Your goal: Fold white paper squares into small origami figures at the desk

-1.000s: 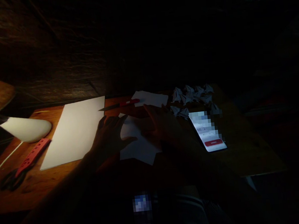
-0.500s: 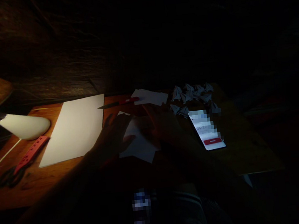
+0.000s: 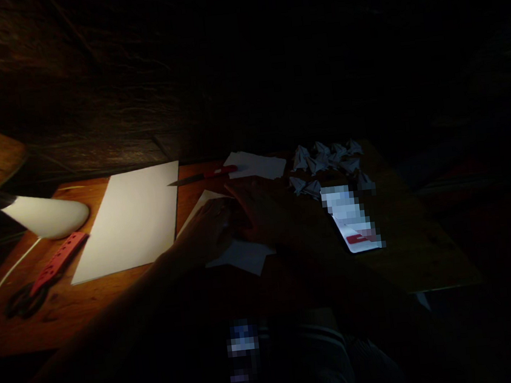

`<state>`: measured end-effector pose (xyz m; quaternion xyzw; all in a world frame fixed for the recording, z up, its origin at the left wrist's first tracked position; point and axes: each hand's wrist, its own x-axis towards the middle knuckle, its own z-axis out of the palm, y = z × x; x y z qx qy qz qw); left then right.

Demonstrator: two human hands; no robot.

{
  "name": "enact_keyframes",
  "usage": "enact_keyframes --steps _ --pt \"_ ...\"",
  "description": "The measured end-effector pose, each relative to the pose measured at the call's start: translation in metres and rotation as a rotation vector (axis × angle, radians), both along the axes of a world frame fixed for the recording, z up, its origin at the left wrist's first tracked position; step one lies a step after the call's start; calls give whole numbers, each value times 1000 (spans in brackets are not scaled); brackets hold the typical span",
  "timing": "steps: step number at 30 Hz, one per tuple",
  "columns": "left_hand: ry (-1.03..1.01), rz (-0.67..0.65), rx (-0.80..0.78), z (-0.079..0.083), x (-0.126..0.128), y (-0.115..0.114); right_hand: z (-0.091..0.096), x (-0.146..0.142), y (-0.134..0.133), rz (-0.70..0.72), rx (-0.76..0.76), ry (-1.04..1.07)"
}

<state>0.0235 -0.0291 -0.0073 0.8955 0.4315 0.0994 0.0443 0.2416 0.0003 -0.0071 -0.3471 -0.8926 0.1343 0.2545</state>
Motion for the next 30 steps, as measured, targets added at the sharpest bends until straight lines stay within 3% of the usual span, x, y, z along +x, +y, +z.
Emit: enact_keyframes --steps 10,23,30 --pt "-8 26 -30 2 0 0 0 0 2 22 -27 98" --pt "-64 25 -38 0 -3 2 2 -2 1 -14 -40 51" --pt "-5 60 -18 10 -4 0 0 -2 2 -38 -46 26"
